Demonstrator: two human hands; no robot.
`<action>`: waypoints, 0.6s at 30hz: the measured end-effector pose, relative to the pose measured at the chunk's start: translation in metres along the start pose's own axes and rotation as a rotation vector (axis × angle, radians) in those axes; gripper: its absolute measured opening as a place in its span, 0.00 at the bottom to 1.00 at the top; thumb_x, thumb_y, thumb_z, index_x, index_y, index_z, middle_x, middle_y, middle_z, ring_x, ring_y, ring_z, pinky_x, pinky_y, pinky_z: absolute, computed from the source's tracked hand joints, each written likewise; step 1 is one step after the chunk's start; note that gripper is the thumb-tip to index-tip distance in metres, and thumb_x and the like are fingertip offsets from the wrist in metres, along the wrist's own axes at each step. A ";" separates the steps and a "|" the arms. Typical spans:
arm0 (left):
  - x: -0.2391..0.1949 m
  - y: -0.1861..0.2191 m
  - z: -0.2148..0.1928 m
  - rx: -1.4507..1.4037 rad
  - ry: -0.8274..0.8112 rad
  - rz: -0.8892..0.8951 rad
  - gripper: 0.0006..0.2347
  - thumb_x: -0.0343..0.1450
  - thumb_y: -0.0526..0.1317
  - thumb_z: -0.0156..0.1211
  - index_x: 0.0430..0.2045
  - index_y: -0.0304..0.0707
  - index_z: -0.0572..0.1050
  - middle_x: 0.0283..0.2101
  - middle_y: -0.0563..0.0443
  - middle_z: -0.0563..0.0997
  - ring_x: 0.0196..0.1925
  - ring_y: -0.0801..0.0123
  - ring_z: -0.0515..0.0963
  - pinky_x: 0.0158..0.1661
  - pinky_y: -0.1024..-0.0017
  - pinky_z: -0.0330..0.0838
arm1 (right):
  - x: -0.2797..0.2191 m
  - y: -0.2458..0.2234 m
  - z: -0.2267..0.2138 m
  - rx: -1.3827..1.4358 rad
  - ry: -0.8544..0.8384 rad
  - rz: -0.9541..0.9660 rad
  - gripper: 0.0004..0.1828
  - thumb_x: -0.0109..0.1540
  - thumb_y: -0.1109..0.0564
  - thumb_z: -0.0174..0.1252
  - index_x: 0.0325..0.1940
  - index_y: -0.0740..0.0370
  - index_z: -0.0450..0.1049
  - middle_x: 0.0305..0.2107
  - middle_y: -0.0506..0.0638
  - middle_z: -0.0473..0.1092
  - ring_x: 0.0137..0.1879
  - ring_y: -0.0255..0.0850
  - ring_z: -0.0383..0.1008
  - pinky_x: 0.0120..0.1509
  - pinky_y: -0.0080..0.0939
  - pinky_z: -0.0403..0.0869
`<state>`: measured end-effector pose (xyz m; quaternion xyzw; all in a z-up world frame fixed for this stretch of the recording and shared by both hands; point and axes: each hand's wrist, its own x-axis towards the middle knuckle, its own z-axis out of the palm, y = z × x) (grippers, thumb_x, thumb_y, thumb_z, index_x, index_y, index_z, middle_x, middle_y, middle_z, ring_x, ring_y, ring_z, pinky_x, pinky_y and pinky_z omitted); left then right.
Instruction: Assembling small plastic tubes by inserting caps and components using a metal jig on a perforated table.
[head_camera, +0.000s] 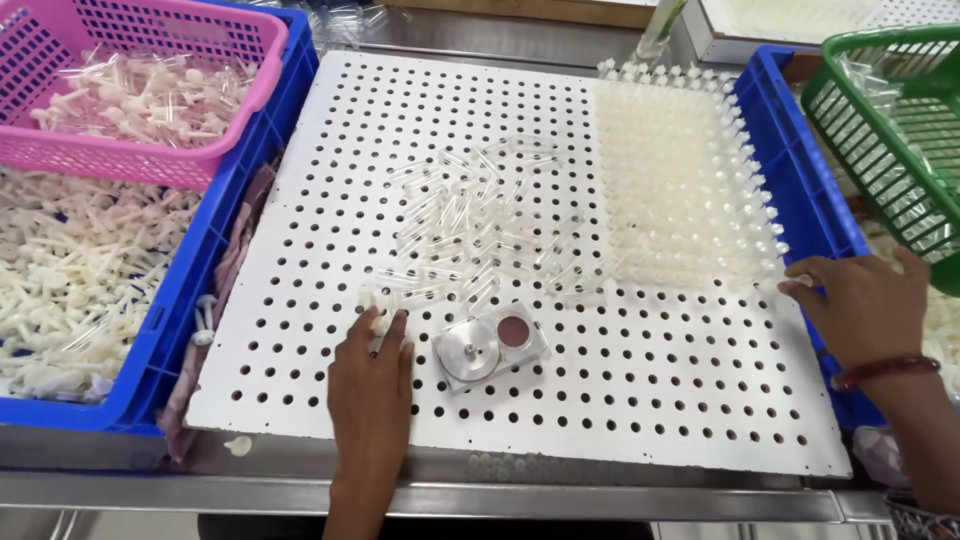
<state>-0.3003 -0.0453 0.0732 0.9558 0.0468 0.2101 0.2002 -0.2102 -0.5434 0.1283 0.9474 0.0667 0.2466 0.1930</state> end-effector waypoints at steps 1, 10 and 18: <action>-0.001 -0.002 0.003 -0.015 -0.030 -0.044 0.16 0.71 0.38 0.61 0.54 0.41 0.78 0.58 0.39 0.75 0.52 0.51 0.75 0.50 0.58 0.72 | 0.001 0.004 0.014 0.050 -0.085 0.020 0.11 0.66 0.39 0.64 0.43 0.44 0.83 0.27 0.44 0.77 0.46 0.41 0.79 0.74 0.57 0.63; -0.006 0.000 0.002 -0.206 0.092 -0.128 0.12 0.68 0.31 0.64 0.46 0.38 0.82 0.52 0.47 0.80 0.49 0.57 0.77 0.47 0.65 0.73 | 0.039 -0.114 -0.041 0.749 -0.013 -0.287 0.14 0.60 0.51 0.65 0.50 0.52 0.80 0.45 0.46 0.78 0.52 0.43 0.77 0.58 0.42 0.74; -0.041 0.007 -0.035 -0.266 0.259 -0.012 0.07 0.71 0.32 0.64 0.41 0.32 0.79 0.45 0.44 0.82 0.46 0.56 0.84 0.46 0.65 0.79 | 0.062 -0.190 -0.079 0.544 -0.145 -0.635 0.18 0.57 0.62 0.65 0.52 0.55 0.78 0.43 0.43 0.79 0.50 0.41 0.78 0.54 0.44 0.77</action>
